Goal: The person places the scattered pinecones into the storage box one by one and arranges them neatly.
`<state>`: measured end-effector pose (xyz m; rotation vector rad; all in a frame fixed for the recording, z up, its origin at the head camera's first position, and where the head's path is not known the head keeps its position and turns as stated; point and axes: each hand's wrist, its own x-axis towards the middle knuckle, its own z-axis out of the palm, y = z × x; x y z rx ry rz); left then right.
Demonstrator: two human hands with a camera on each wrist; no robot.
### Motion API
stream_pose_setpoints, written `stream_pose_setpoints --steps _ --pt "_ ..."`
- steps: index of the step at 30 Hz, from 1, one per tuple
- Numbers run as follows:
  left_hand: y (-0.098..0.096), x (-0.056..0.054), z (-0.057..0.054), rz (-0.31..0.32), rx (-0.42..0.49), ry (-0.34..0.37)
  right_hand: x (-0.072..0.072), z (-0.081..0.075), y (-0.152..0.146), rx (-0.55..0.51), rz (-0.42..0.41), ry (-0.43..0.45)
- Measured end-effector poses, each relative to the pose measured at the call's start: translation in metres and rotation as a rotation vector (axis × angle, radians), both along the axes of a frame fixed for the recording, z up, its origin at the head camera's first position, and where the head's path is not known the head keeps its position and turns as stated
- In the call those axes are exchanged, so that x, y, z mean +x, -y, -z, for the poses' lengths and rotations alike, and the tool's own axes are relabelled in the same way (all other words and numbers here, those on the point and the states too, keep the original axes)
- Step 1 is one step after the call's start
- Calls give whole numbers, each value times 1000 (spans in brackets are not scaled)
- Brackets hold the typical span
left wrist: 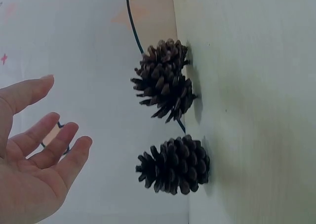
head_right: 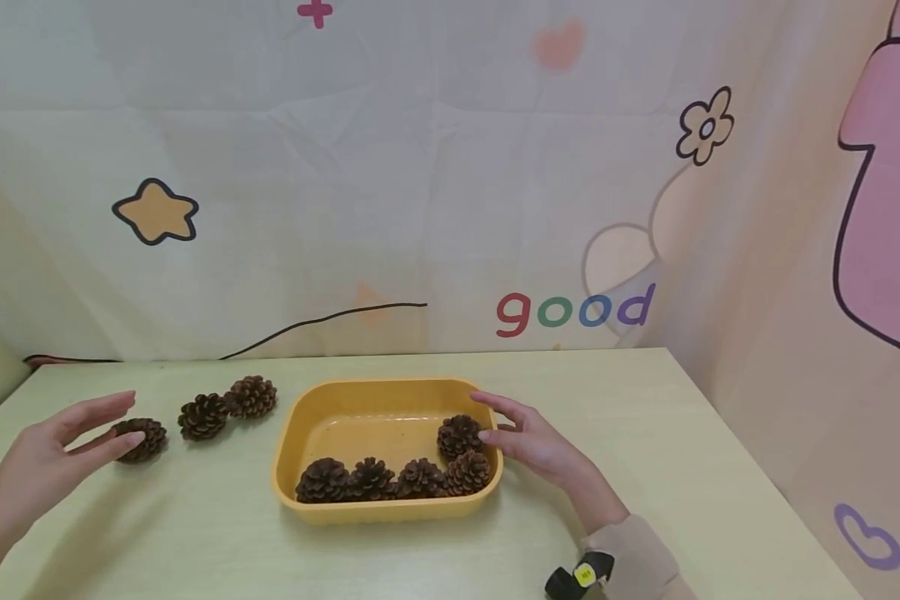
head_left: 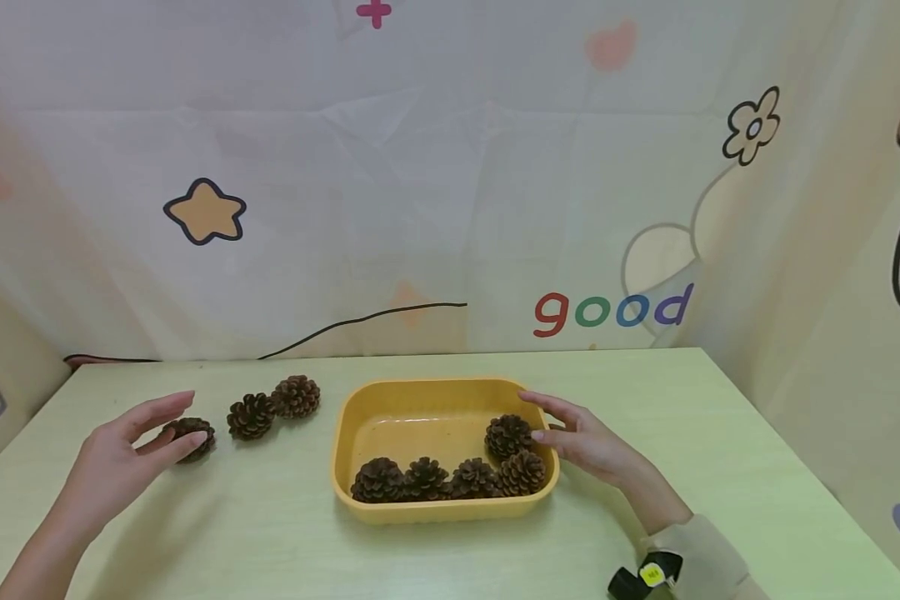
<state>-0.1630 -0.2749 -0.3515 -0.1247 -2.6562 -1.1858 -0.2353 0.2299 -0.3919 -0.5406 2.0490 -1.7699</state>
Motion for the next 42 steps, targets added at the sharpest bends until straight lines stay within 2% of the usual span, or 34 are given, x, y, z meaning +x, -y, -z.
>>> stream_pose_setpoints --steps 6,14,19,25,32,38,42 --pt "19 -1 2 1 24 5 0 -1 1 -6 -4 6" --pt "35 -5 6 31 42 -2 -2 -2 1 -10 -11 2" --pt "42 -10 11 36 23 13 -3 -1 1 -14 -15 8" --pt "52 -19 21 46 -39 33 -4 0 1 -13 -11 16" --pt "57 -27 27 73 -125 129 -4 1 2 -25 -19 21" --pt "53 -32 25 113 -119 212 -2 1 0 -23 -17 20" --pt "51 -35 25 123 -124 222 -1 1 0 -25 -16 23"
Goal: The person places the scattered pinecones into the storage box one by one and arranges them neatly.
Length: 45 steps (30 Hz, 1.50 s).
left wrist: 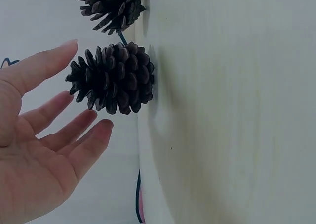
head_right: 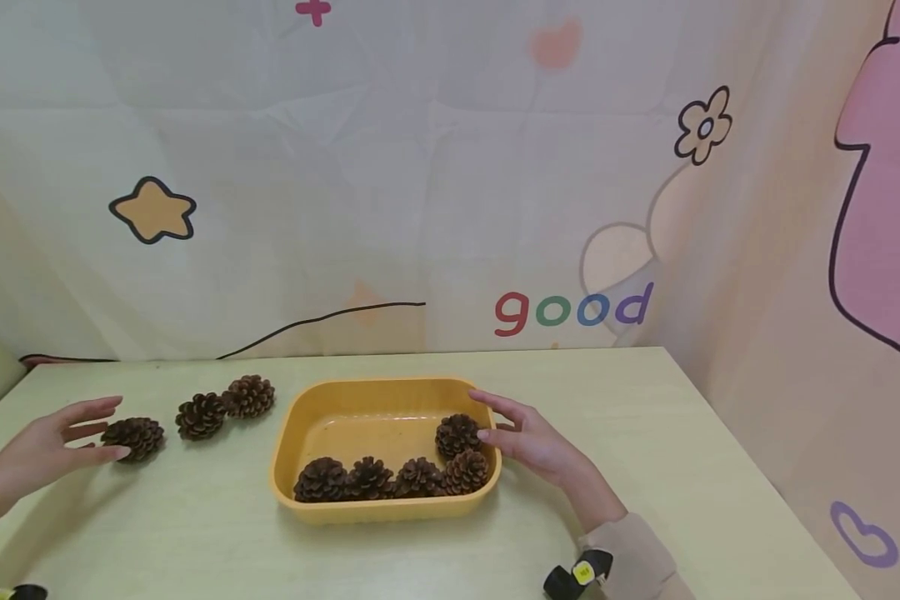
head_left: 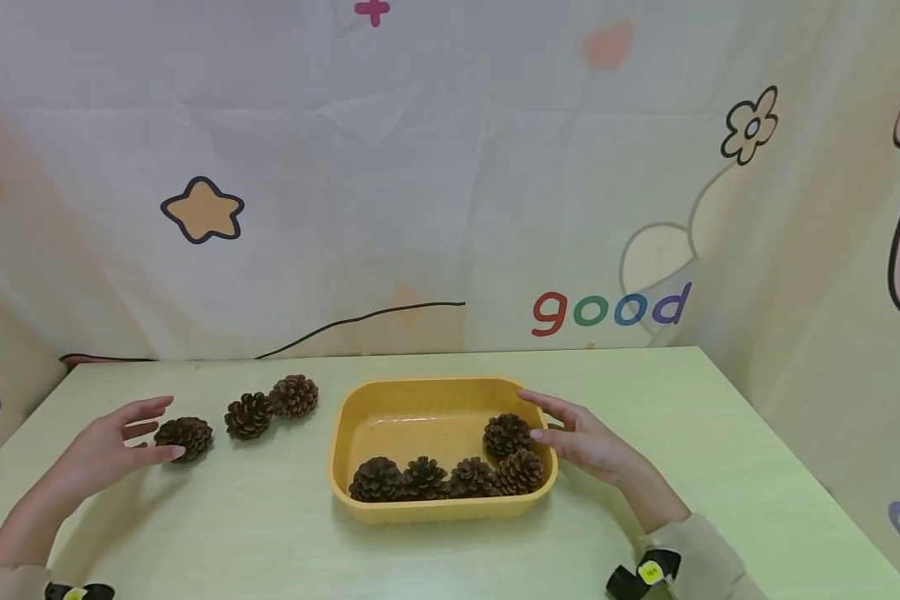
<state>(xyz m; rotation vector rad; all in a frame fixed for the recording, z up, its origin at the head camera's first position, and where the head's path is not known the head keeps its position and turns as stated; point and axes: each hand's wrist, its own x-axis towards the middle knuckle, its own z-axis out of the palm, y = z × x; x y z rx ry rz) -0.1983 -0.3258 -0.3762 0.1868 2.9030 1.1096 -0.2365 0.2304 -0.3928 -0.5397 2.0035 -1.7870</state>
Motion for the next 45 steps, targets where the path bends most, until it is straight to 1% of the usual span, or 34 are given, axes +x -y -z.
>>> stream_pose_setpoints --steps 3,8,16,24,31,37,45 --pt "-2 -2 0 11 -3 -5 0 0 0 -1 1 0" --pt "-2 -6 0 21 -36 -11 0 1 -1 -3 4 2" --pt "-1 -10 3 28 -61 21 -1 2 -1 -3 6 0" --pt "-1 -11 5 36 -69 0 -1 2 -2 -10 4 3" --pt "0 -10 5 17 -112 -8 -1 3 -2 -21 4 12" --pt "2 -8 1 -6 -141 -28 0 3 -2 -11 1 5" --pt "3 -2 -1 -53 -124 -41 -1 3 -2 0 -2 0"
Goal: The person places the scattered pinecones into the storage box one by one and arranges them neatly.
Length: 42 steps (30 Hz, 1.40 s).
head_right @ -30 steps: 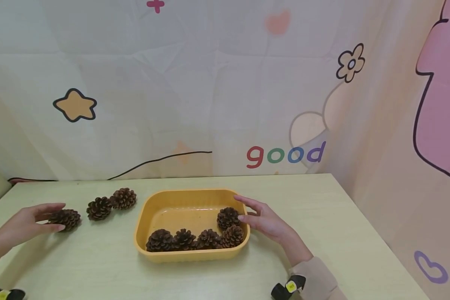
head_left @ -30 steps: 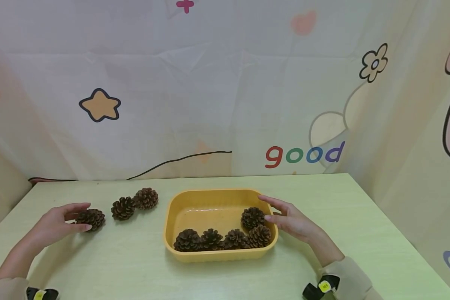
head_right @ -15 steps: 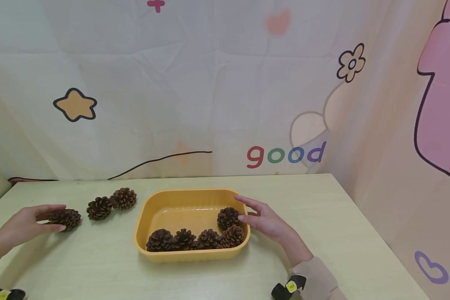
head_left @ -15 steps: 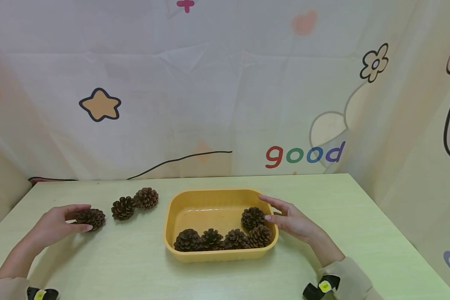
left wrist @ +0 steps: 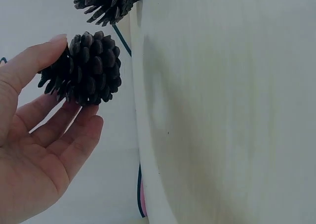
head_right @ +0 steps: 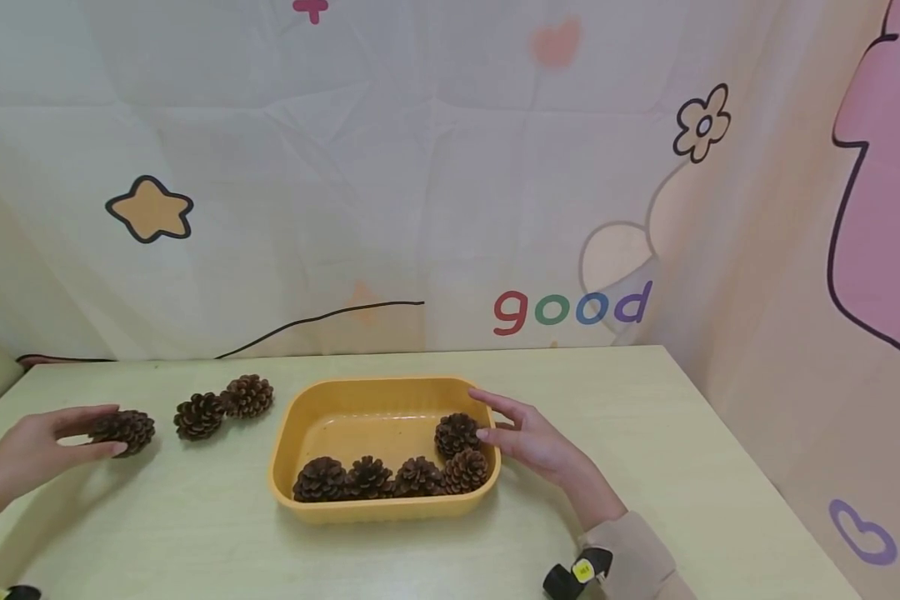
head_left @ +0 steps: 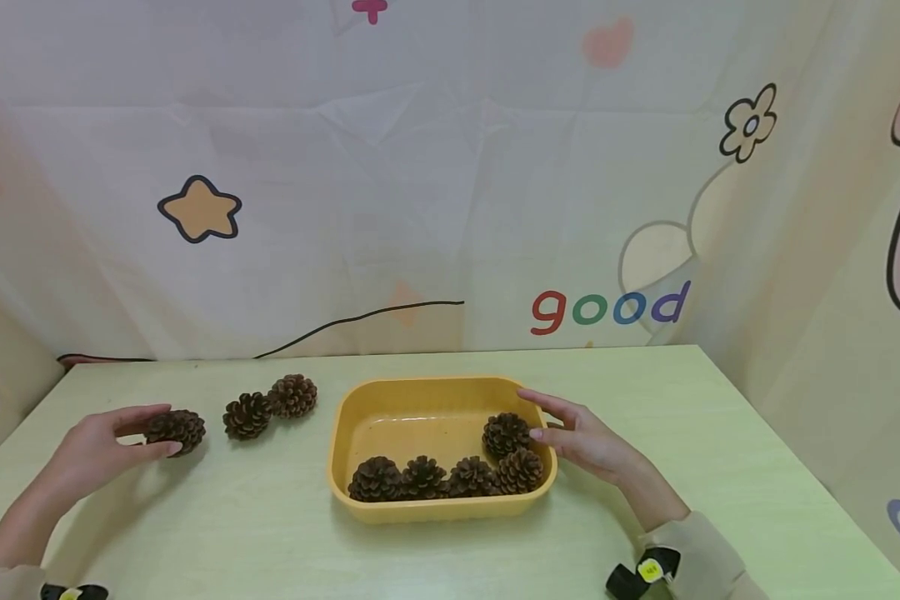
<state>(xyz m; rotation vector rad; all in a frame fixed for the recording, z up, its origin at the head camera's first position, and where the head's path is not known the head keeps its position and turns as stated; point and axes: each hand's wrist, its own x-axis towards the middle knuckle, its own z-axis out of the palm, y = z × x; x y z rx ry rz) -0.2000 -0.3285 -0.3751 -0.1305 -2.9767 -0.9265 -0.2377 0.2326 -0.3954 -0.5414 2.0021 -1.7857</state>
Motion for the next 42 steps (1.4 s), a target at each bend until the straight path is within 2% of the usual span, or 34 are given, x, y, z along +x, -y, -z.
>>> stream_pose_setpoints --steps 10,13,17,22,31,42 --pt "-6 9 -4 -38 51 -96 0 0 1 -17 -10 -8" --pt "-10 12 -6 -41 71 -106 0 0 1 -14 -4 -1" --pt "-19 18 -9 -23 129 -108 -1 0 1 -13 4 12" --pt "-30 23 -12 2 174 -153 -1 0 1 -17 -1 9" --pt "-53 29 -20 28 216 -202 1 -2 1 -18 -4 -3" --pt "-84 33 -28 74 258 -208 1 -3 2 -20 -9 -3"
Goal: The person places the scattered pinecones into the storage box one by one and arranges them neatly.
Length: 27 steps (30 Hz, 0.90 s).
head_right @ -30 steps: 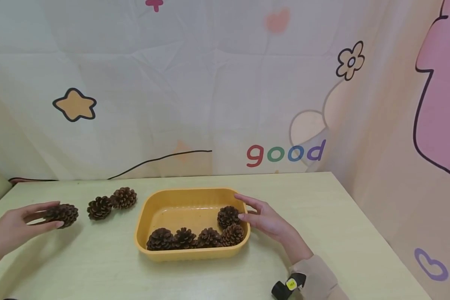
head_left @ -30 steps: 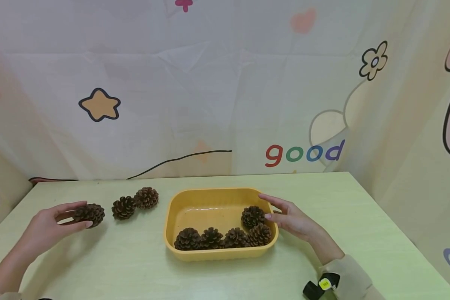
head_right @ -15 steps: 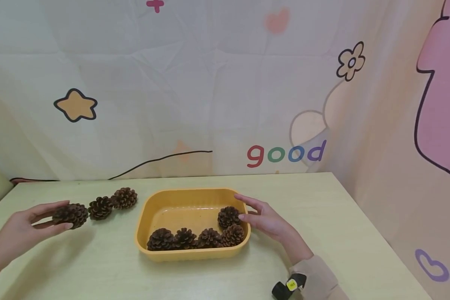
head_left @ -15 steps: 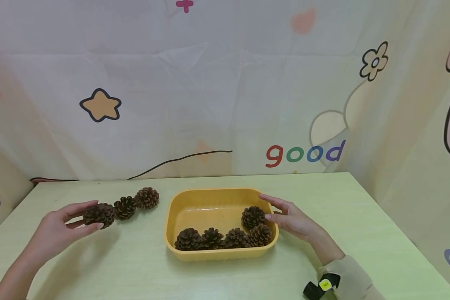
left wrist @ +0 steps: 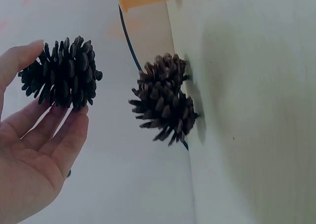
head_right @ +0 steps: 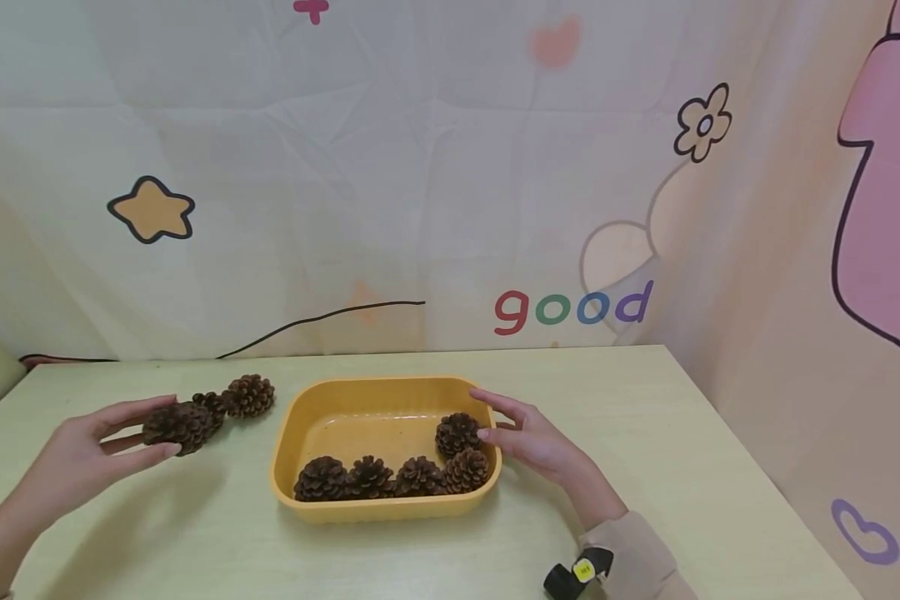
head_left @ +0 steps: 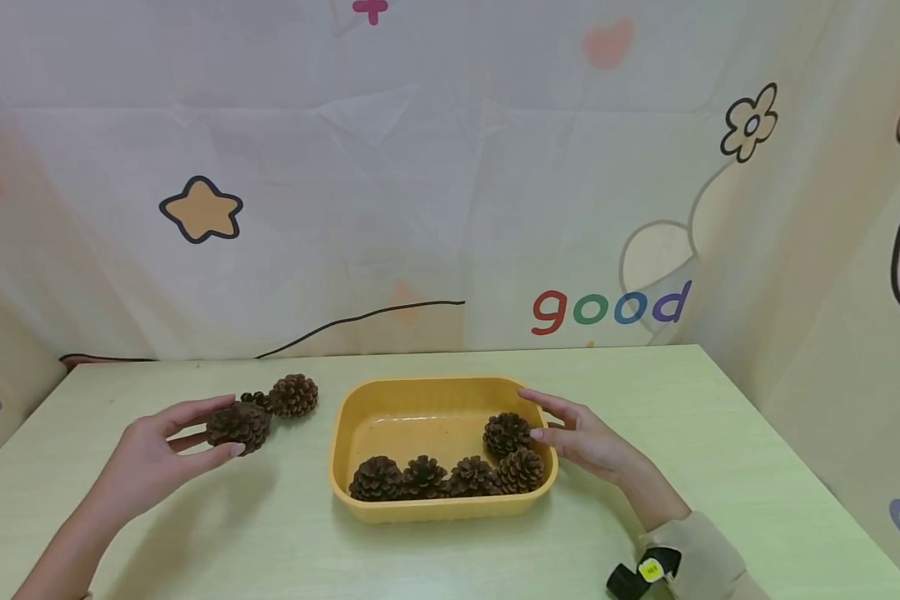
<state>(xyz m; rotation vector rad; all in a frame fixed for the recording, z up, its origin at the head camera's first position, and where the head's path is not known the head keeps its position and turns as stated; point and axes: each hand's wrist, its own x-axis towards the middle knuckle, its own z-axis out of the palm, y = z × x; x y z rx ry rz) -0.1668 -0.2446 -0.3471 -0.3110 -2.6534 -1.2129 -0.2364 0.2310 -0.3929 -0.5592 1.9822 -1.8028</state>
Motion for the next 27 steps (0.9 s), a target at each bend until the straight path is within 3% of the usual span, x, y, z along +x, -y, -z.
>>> stream_pose_setpoints --steps 14,27 --pt "-38 -6 -9 42 14 -9 0 1 0 12 7 1" --pt "-76 -19 -8 157 100 8 -1 4 -2 17 -16 -24"
